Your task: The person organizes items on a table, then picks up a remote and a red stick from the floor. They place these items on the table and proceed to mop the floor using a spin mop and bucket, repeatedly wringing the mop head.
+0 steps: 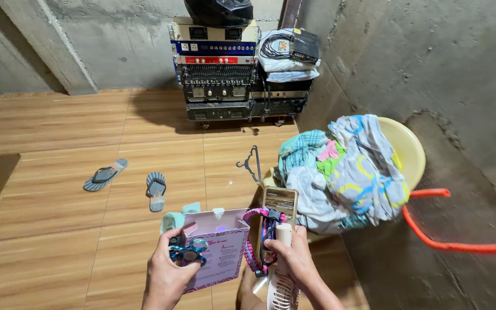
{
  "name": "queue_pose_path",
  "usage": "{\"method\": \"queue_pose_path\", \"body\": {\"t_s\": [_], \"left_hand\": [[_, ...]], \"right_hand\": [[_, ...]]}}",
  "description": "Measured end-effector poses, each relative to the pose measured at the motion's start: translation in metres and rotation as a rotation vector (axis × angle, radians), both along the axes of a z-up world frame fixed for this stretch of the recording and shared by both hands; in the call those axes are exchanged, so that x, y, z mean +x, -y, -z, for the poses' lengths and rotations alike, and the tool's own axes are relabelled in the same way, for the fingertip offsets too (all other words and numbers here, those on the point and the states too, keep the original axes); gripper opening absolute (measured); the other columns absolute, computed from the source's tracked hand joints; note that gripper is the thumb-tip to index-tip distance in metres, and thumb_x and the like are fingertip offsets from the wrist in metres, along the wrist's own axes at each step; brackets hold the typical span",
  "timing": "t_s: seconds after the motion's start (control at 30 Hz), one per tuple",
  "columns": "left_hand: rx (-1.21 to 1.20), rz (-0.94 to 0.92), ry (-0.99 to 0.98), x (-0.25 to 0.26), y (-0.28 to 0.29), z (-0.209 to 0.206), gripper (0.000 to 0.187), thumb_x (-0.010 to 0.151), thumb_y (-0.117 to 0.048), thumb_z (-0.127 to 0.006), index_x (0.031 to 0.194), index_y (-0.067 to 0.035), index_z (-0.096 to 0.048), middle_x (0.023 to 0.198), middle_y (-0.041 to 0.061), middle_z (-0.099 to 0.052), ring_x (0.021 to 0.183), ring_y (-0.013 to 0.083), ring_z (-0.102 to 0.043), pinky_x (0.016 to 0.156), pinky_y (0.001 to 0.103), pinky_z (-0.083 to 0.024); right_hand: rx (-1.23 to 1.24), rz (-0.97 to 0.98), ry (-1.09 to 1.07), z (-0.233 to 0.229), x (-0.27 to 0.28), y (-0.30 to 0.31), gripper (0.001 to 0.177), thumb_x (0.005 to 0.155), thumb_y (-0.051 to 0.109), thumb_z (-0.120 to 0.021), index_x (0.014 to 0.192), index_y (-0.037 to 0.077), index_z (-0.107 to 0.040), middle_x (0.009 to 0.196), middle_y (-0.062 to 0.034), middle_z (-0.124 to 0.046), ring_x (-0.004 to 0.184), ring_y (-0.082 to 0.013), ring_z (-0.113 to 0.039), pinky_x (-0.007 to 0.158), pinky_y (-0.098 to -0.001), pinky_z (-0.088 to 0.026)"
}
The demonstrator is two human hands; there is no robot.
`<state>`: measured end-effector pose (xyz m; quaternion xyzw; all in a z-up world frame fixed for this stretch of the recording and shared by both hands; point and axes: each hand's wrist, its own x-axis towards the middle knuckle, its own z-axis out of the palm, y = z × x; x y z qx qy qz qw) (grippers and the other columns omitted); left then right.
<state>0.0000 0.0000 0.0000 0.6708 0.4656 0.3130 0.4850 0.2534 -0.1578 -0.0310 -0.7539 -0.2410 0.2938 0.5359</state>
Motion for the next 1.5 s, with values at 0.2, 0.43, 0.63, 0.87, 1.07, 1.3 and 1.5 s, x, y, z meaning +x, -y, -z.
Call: {"method": "queue_pose_path", "body": {"t_s": [0.2, 0.43, 0.63, 0.87, 1.07, 1.3, 1.5], "left_hand": [[0.046, -0.067, -0.109, 0.085, -0.131, 0.029, 0.072, 0.058, -0.009, -0.091, 0.124, -0.013, -0.061, 0.097, 0.009, -0.078, 0.088, 0.0174, -0.077, 0.081, 0.033, -0.06], [-0.029, -0.079, -0.145, 0.166, -0.278, 0.034, 0.074, 0.057, -0.007, -0.088, 0.126, -0.016, -0.062, 0.098, 0.01, -0.076, 0.087, 0.0188, -0.078, 0.078, 0.034, -0.063], [-0.022, 0.005, -0.144, 0.248, -0.394, 0.031, 0.076, 0.056, -0.006, -0.089, 0.126, -0.017, -0.061, 0.098, 0.009, -0.079, 0.091, 0.0164, -0.078, 0.079, 0.033, -0.062], [0.027, 0.206, -0.208, 0.384, -0.535, -0.011, 0.076, 0.06, -0.013, -0.089, 0.13, -0.02, -0.06, 0.099, 0.01, -0.078, 0.092, 0.0234, -0.08, 0.083, 0.035, -0.061], [0.309, 0.401, -0.129, 0.513, -0.627, -0.086, 0.069, 0.061, -0.012, -0.084, 0.125, -0.017, -0.06, 0.104, 0.013, -0.074, 0.098, 0.0331, -0.07, 0.086, 0.041, -0.055], [0.638, 0.494, 0.148, 0.648, -0.703, -0.184, 0.07, 0.055, -0.007, -0.081, 0.121, -0.007, -0.058, 0.106, 0.017, -0.068, 0.103, 0.0378, -0.065, 0.089, 0.045, -0.051], [0.909, 0.593, 0.255, 0.79, -0.763, -0.243, 0.069, 0.06, -0.006, -0.08, 0.125, -0.004, -0.058, 0.115, 0.018, -0.068, 0.109, 0.0407, -0.063, 0.093, 0.047, -0.049]], "right_hand": [[0.012, 0.031, -0.14, 0.003, 0.1, -0.123, 0.035, 0.073, 0.014, -0.08, 0.097, -0.003, -0.061, 0.108, -0.0127, -0.05, 0.065, -0.0254, -0.068, 0.057, -0.0376, -0.06], [0.039, 0.012, 0.071, -0.003, 0.212, -0.258, 0.029, 0.075, 0.015, -0.083, 0.087, -0.005, -0.067, 0.104, -0.0159, -0.05, 0.072, -0.0208, -0.066, 0.061, -0.0332, -0.059], [-0.008, 0.134, 0.014, -0.032, 0.29, -0.358, 0.03, 0.073, 0.018, -0.08, 0.088, -0.005, -0.067, 0.107, -0.011, -0.046, 0.078, -0.021, -0.067, 0.062, -0.0338, -0.061], [0.032, 0.281, 0.03, -0.039, 0.384, -0.466, 0.031, 0.075, 0.017, -0.08, 0.089, -0.008, -0.069, 0.105, -0.0135, -0.052, 0.072, -0.0199, -0.068, 0.063, -0.0351, -0.059], [0.1, 0.446, -0.049, -0.071, 0.454, -0.55, 0.035, 0.075, 0.013, -0.078, 0.095, -0.011, -0.062, 0.108, -0.0106, -0.045, 0.066, -0.024, -0.07, 0.06, -0.0406, -0.06], [0.056, 0.541, -0.046, -0.079, 0.536, -0.602, 0.03, 0.076, 0.013, -0.075, 0.095, -0.009, -0.066, 0.11, -0.0113, -0.045, 0.07, -0.0234, -0.069, 0.063, -0.039, -0.059], [0.088, 0.472, 0.095, -0.07, 0.674, -0.673, 0.03, 0.075, 0.011, -0.077, 0.094, -0.009, -0.066, 0.111, -0.0113, -0.04, 0.083, -0.0195, -0.063, 0.064, -0.0353, -0.062]]}}
